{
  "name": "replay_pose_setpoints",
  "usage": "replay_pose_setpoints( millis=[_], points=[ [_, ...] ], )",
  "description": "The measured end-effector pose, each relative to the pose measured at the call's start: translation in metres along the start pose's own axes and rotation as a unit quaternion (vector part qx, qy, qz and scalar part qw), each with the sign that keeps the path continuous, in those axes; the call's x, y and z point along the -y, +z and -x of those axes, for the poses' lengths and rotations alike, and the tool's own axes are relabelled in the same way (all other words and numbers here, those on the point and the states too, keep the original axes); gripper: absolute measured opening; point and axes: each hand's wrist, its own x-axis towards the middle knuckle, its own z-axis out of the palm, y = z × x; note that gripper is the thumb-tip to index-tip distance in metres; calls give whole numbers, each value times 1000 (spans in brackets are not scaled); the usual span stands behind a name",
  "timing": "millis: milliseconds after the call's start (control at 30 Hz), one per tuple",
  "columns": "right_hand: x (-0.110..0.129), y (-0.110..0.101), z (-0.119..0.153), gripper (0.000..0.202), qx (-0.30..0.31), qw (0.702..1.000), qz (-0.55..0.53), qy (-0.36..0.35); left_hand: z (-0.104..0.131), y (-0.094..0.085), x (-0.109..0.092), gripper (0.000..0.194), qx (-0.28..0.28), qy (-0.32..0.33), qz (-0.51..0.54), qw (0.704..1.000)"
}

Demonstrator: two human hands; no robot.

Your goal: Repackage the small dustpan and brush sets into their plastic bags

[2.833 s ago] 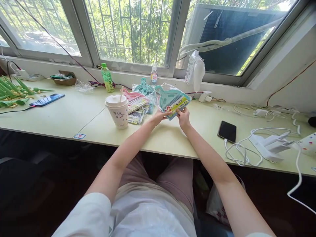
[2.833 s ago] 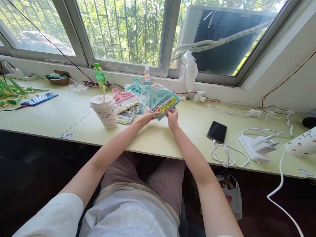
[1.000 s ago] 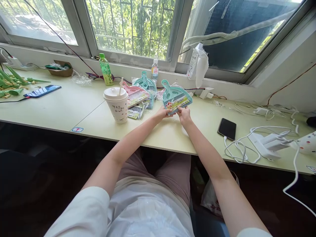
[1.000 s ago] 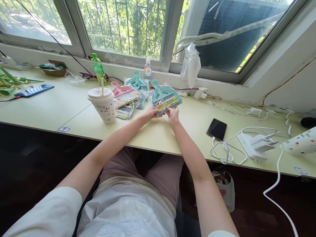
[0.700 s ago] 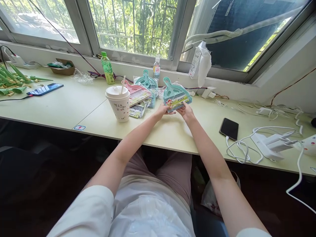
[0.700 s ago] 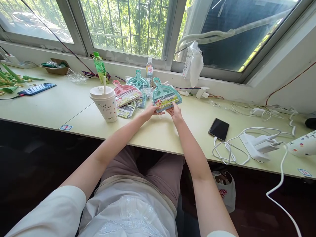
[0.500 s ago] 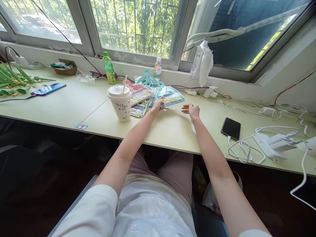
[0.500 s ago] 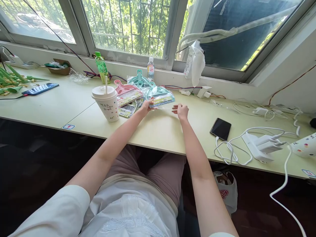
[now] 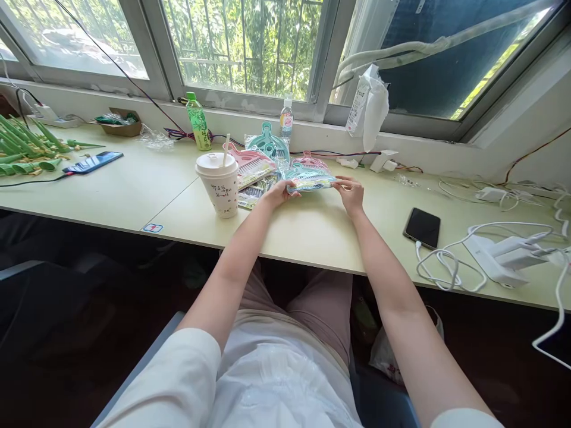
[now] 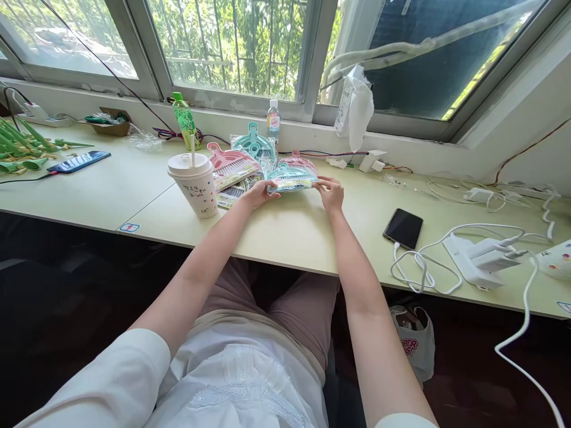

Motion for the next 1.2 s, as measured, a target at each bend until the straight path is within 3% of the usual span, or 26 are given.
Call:
replay_pose_setpoints(
  millis=[167, 333, 433, 600, 833, 933, 1033, 1100, 1200],
  points=[
    [4, 2, 0, 17, -1, 999, 32, 22, 6, 0, -6, 37, 62, -57, -43, 995],
    [7, 5, 2, 18, -3, 994, 107, 26, 6, 0, -5, 35, 9, -58, -9, 998],
    [9, 3, 3, 15, -40, 991, 128, 22, 8, 2, -3, 39, 6, -56, -15, 998],
    [6, -1, 2, 13, -58, 995, 84, 15, 12, 6, -1, 21, 35, -68, -93, 993],
    [-4, 2, 0, 11, -45, 997, -15, 65, 16, 7, -2, 23, 52, -39, -165, 984],
    [-4, 6, 1, 27, -24, 985, -120, 123, 16, 8, -2, 23, 61, -19, -195, 979],
    [-3, 7, 1, 52, -1, 947, -205, 249, 15, 11, -1, 28, 41, 2, -211, 977],
    [-2, 4, 0, 46, 26, 919, -232, 317, 14, 13, -1, 29, 35, 3, -213, 976],
    [-3, -3, -3, 23, 65, 904, -246, 342, 16, 16, 0, 33, 59, -16, -219, 974]
  ],
)
